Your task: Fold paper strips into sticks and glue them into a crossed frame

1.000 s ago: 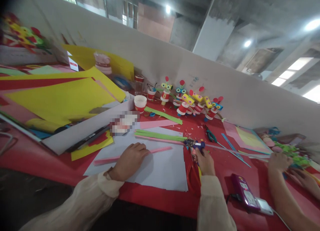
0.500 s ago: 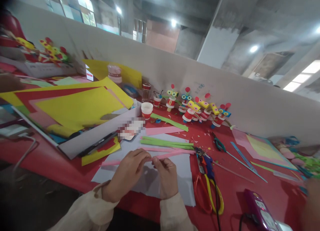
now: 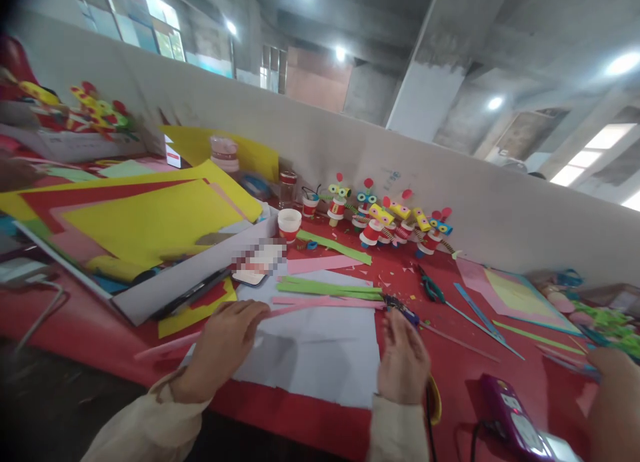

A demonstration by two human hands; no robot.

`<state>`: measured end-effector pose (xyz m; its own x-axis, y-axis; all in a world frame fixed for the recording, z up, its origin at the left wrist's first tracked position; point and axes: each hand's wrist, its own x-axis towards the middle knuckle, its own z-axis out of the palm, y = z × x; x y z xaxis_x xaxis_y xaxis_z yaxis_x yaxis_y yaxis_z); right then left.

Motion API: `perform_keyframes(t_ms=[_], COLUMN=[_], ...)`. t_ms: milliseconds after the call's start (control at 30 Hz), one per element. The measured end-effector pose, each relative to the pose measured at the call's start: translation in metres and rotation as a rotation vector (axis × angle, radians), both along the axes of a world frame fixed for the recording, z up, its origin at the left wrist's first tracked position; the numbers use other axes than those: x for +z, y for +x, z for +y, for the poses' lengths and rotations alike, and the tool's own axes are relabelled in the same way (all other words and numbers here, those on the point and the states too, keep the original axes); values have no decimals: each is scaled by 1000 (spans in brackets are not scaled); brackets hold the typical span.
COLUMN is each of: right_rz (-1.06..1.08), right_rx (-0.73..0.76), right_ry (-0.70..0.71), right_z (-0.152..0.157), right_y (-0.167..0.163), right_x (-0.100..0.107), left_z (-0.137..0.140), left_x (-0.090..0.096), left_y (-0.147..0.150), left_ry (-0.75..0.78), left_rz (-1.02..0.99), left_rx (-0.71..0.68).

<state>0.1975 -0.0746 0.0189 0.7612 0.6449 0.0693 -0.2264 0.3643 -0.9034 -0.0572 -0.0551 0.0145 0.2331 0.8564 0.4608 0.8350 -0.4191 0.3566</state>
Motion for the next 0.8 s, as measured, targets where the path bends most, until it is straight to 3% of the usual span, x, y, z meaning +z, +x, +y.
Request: perform_keyframes(t_ms=[100,200,267,433,600,800], right_rz=[-342,-946,-1253,-1357,-1386,-1454], right_rx=[-119,-138,-96,1,-68,-188], right_ry=[-259,-642,-815,-948,-1003,-1006], right_z=[-19,-26,-21,3,17,23], right_y=[43,83,102,116,106,82], right_x=[3,0,-7,-28,-32,-12], left_z=[3,6,8,10,8,8], left_x=[-8,-16,-20,-29,-30,-30], left_y=[0,12,22,29,28,31], left_ry=[128,286,314,232,303,356], left_rz=[50,69,136,303,316,299], left_rx=[-23,-100,-196,-483,-474,-451])
